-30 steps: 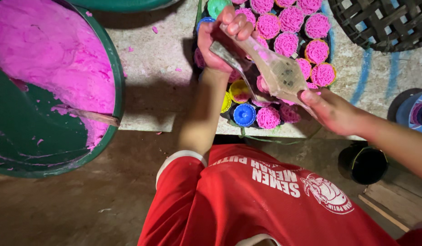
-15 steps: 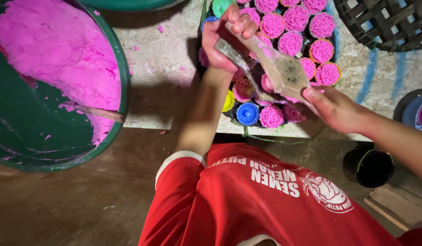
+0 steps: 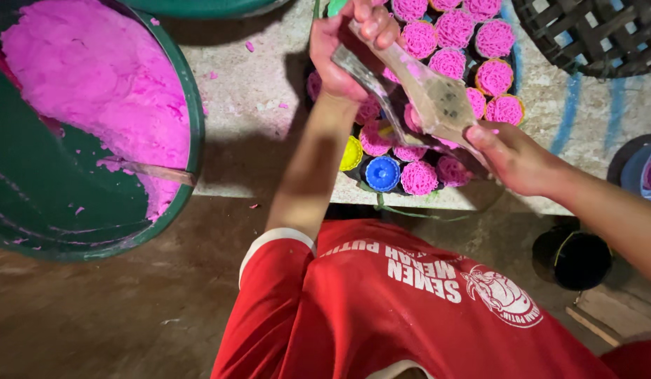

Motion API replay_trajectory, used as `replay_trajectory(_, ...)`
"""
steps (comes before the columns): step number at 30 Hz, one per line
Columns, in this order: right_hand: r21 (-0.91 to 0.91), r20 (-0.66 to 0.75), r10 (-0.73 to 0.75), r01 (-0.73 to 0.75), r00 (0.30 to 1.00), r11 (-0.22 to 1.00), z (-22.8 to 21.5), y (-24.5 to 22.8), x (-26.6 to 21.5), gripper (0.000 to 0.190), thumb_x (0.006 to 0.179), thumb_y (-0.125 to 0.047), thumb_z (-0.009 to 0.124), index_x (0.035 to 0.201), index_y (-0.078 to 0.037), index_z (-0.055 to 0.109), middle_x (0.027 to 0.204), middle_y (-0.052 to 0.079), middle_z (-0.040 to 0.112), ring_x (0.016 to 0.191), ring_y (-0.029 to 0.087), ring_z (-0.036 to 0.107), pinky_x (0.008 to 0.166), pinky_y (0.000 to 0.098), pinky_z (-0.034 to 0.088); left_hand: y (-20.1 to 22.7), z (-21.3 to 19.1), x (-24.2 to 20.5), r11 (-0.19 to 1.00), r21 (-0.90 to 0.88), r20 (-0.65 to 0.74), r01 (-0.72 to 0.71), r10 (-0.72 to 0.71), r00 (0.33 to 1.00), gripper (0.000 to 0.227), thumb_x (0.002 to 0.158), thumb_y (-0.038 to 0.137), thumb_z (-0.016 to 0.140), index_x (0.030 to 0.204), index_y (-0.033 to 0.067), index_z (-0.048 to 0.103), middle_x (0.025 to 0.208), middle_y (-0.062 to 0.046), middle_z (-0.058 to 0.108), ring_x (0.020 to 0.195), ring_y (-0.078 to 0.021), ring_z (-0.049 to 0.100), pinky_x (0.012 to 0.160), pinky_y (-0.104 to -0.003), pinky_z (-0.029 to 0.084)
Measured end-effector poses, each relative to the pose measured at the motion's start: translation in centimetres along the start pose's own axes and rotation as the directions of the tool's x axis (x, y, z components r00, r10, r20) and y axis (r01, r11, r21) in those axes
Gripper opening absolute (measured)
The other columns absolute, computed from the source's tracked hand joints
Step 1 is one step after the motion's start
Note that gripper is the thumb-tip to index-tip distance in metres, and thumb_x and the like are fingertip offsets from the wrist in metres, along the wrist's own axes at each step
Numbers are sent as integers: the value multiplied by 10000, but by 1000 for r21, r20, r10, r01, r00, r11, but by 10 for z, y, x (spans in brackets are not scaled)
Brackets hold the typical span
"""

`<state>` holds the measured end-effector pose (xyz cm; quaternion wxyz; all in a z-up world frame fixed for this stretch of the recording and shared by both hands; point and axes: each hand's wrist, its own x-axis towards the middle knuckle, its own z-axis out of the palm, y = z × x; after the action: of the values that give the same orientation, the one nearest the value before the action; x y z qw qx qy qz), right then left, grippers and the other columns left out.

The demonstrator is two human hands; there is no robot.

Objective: The person scoops pink paste from a green basin using a wooden stick and fills a handheld metal mold. They press the mold onto a tray of colorful plastic cups, ejecting a pink flower-shaped incense coil into each cup. The person repeats this cycle, refilling the mold and placing coils into the tray.

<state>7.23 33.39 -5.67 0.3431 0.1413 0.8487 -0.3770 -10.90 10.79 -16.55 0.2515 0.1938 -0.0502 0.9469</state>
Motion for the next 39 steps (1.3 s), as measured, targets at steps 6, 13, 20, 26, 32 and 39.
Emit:
replay_trajectory(6,280,103,-207,171,973,945,5,3,3,671,1030,-586,298,958,-24,657,735,27,650,653,141,593,600,318,499,3,8,4,996,48,11,-70,70,998,256,996,315,474,1017,64,523,885,-25,521,861,-164,515,868,-342,469)
replay_trajectory(13,12,-99,-282,285,954,959,-5,20,9,656,1040,-602,308,1060,-33,633,691,28,525,655,133,478,584,336,409,4,11,15,986,162,50,40,-48,998,329,947,360,446,1008,61,570,963,-71,610,952,-198,593,971,-382,499)
replay_trajectory(20,105,-116,-333,344,936,933,-3,42,12,684,1046,-629,330,1206,-33,626,713,34,518,651,131,449,594,324,372,7,-40,-59,204,561,-748,802,-290,597,644,1057,475,212,1385,47,563,853,-65,667,559,-171,621,411,-280,382)
replay_trajectory(26,335,-141,-422,444,895,831,-5,51,24,744,1006,-679,344,1288,-29,571,847,32,651,730,132,619,657,293,505,10,8,-125,-681,666,-570,303,-203,796,648,1081,300,514,1641,176,212,878,-146,734,631,-238,618,546,-387,470)
replay_trajectory(32,256,-98,-413,424,906,869,-27,77,27,803,1039,-706,287,1426,-74,593,832,94,609,673,162,493,614,318,381,27,76,-95,-611,730,-468,304,-123,875,782,916,486,684,1560,187,358,1334,-156,650,927,-233,737,833,-393,583)
replay_trajectory(39,407,411,-23,-161,911,899,-36,31,14,711,982,-607,299,1149,-29,677,925,168,749,831,233,715,807,402,574,-11,40,-12,997,5,58,75,-75,995,558,1034,572,526,1339,106,570,1237,-35,611,1262,-211,551,1225,-461,387)
